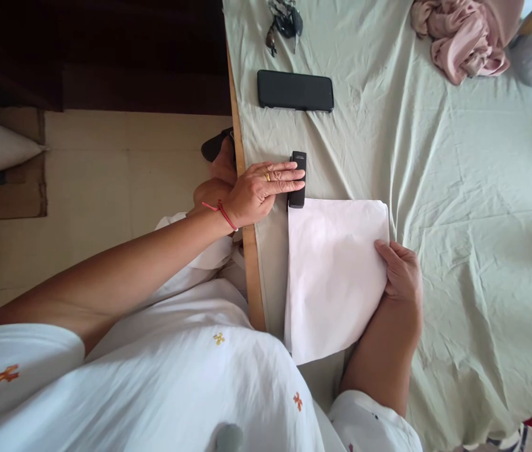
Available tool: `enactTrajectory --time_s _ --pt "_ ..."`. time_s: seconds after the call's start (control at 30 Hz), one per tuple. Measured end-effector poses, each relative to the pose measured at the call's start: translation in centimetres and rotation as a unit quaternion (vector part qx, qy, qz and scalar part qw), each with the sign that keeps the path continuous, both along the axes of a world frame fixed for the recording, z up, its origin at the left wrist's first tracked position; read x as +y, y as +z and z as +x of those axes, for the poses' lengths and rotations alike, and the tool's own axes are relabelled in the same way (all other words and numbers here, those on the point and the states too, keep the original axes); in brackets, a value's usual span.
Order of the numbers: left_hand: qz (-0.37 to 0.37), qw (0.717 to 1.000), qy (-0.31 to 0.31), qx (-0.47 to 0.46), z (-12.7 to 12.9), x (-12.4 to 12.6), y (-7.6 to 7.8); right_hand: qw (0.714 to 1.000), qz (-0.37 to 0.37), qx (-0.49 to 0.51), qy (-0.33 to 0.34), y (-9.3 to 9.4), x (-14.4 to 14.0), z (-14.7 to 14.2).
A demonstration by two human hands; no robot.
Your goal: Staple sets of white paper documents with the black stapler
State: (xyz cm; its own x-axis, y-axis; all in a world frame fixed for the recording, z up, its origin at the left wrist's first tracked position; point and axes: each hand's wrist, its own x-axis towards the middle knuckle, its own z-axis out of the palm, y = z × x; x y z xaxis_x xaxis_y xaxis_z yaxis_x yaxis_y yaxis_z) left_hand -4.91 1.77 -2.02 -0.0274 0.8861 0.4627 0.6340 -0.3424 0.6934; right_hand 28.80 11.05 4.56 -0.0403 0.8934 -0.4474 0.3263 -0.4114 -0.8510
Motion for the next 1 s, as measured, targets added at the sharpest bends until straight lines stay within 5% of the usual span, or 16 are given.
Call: enactTrajectory --time_s 0.27,0.5,1.0 --pt "0.009 0.998 0.0 -0.059 0.3 0.2 0.0 0.999 -0.048 0.02 -0.002 0.1 0.1 0.0" --pt "0.089 0.995 -0.043 -0.004 -0.5 0.6 -1.3 0.999 -0.037 0.018 0.01 -0.7 0.4 0.4" --pt "0.077 0.996 -0.037 0.006 -0.3 0.5 -0.7 0.996 -0.017 0.014 0.086 -1.2 -0.8 1.6"
